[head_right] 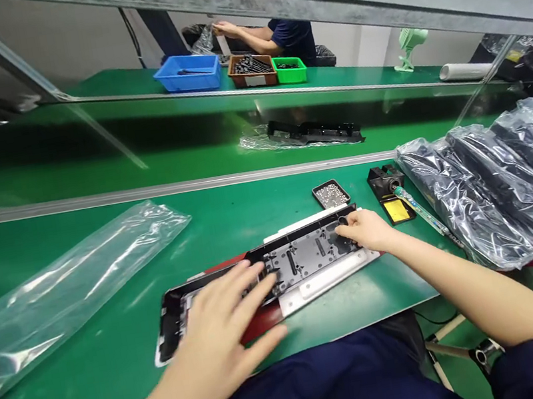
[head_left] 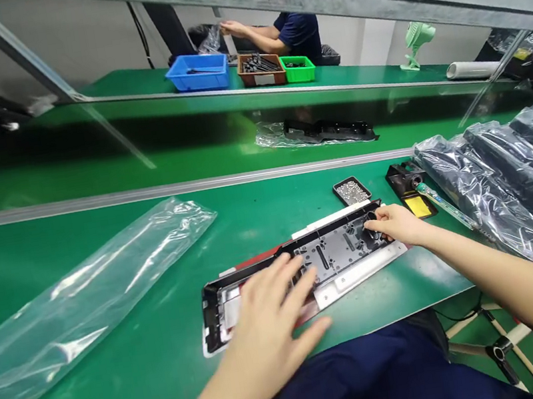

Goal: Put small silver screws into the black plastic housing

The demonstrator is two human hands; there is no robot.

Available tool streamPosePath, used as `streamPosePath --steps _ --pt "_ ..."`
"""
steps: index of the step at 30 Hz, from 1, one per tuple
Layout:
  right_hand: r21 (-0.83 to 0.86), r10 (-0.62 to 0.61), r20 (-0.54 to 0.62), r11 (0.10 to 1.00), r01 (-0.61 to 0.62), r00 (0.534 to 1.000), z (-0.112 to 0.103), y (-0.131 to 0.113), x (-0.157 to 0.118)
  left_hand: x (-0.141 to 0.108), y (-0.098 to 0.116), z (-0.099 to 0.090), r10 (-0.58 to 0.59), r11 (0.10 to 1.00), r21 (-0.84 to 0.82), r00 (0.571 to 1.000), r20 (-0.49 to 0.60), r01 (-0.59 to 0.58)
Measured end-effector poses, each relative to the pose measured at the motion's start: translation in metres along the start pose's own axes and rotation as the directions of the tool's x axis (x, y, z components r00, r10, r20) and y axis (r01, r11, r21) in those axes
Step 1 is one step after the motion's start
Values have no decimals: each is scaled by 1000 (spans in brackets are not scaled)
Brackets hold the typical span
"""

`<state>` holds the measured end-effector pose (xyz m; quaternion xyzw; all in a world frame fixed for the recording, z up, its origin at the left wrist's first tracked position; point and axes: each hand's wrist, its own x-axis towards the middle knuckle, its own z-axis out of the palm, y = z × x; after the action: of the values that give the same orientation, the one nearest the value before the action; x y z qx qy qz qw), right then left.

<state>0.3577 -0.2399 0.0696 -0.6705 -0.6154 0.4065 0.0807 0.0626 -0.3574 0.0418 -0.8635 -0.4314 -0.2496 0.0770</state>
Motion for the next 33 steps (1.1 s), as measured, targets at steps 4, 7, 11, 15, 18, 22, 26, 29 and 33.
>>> streamPosePath --steps 4,7,11,15,18,22,26,29,33 --pt "-38 -5 -71 999 2 997 12 13 -8 15 25 32 162 985 45 984 74 -166" --pt "-71 4 -44 997 -7 999 14 18 -23 13 16 39 199 976 67 976 88 -205" --pt "-235 -7 -130 972 -24 992 -5 5 -31 10 4 41 189 978 73 976 105 -198" --pt "-394 -144 -264 919 30 954 -28 -27 8 14 6 46 162 981 84 977 141 -175" --pt "-483 -207 -130 867 121 970 -28 -45 55 18 9 49 147 981 106 977 153 -164" --pt "-589 -176 6 795 146 984 -14 -54 100 18 10 51 134 979 130 978 161 -155" --pt "-646 -146 88 745 168 985 -6 -54 113 11 13 52 103 981 147 983 153 -126" --pt "-662 -153 122 724 195 981 -6 -51 113 3 18 52 91 984 144 989 120 -108" --pt "-679 -192 139 695 235 971 -4 -52 109 -4 19 47 91 987 126 995 41 -96"
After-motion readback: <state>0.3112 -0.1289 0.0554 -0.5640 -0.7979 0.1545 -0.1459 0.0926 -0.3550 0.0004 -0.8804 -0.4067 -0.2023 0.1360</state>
